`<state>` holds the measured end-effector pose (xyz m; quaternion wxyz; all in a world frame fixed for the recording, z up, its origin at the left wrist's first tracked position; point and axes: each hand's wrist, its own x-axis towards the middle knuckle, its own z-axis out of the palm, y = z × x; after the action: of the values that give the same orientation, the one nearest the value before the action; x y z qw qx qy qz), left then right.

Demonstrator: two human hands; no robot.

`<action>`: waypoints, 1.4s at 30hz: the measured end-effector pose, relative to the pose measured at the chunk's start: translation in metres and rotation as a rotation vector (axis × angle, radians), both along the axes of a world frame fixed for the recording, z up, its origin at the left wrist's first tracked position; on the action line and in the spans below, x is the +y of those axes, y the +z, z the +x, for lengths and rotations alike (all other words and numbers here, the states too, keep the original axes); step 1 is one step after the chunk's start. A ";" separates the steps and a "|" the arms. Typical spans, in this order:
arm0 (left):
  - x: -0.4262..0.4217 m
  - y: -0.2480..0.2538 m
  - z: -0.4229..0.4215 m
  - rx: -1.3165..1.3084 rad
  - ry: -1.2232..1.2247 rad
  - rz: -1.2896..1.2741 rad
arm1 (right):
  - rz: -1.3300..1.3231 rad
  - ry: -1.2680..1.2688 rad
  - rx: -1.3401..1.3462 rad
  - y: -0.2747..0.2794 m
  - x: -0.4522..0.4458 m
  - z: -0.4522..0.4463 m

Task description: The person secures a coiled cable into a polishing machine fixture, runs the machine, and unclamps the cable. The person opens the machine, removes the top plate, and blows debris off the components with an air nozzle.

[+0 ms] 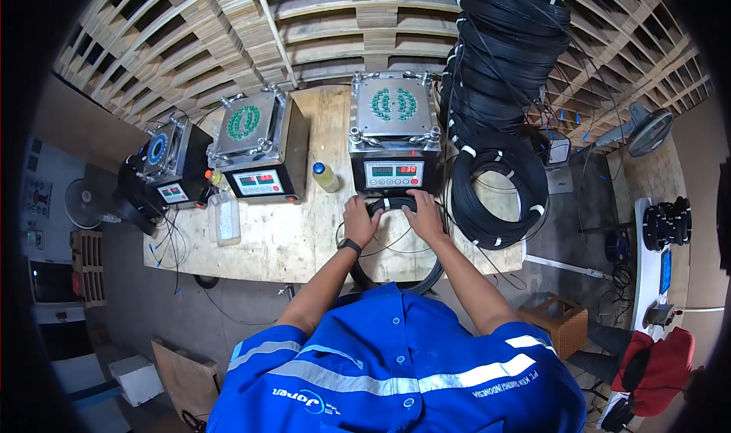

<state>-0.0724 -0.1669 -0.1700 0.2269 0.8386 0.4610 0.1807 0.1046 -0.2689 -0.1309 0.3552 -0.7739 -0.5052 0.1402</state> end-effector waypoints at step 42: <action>-0.034 -0.002 -0.065 0.504 -0.151 -0.218 | -0.424 0.393 -0.090 -0.030 -0.016 -0.020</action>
<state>-0.1369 -0.2009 -0.1725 0.2071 0.8597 0.4557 -0.1014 0.0850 -0.2849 -0.1612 0.1289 -0.7236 -0.6202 0.2743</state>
